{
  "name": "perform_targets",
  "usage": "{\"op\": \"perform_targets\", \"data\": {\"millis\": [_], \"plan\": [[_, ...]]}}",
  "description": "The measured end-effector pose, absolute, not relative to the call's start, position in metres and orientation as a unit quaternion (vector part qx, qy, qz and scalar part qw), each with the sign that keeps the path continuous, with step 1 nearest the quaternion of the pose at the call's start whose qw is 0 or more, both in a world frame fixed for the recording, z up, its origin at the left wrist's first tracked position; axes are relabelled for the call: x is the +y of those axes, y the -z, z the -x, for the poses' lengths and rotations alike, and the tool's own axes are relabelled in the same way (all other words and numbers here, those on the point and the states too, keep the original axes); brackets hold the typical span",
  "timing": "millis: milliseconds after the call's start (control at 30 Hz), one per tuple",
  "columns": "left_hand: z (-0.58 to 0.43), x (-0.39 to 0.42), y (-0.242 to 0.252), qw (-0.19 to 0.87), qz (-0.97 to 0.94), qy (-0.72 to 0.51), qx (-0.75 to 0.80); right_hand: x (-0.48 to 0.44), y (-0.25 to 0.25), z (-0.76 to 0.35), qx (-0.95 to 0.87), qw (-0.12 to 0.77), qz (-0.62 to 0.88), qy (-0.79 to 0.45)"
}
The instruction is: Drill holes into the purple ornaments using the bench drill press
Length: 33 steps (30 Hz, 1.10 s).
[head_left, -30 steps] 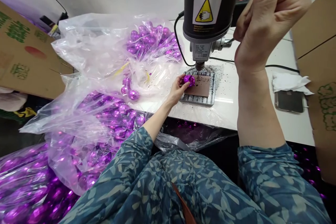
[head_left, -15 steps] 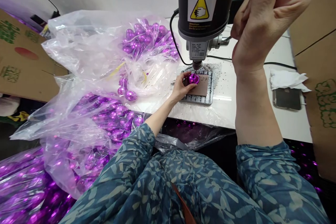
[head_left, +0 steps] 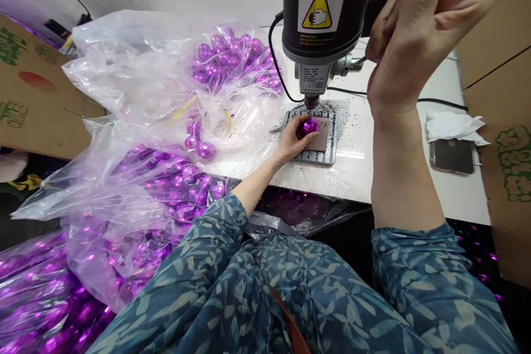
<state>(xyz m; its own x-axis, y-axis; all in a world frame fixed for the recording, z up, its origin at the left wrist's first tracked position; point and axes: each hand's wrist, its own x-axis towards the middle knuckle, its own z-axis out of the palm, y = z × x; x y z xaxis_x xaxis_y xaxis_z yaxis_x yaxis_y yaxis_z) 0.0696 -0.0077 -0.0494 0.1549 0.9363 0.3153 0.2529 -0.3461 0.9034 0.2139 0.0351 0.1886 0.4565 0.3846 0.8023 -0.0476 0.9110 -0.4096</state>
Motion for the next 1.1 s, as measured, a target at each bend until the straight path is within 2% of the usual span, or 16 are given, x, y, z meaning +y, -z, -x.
{"op": "perform_targets", "data": {"millis": [267,467,900,1100], "plan": [[-0.073,-0.016,0.044,0.384,-0.636,-0.504,0.441,0.018,-0.187,-0.204,-0.474,0.862,0.131,-0.12],[-0.075,-0.015,0.044,0.4,-0.622,-0.503,0.448,-0.002,-0.161,-0.206,-0.48,0.861,0.131,-0.106],[-0.075,-0.015,0.045,0.4,-0.614,-0.504,0.457,0.003,-0.126,-0.219,-0.499,0.839,0.209,-0.054],[-0.076,-0.014,0.045,0.417,-0.606,-0.51,0.446,0.012,-0.093,-0.23,-0.523,0.812,0.251,-0.058]]}}
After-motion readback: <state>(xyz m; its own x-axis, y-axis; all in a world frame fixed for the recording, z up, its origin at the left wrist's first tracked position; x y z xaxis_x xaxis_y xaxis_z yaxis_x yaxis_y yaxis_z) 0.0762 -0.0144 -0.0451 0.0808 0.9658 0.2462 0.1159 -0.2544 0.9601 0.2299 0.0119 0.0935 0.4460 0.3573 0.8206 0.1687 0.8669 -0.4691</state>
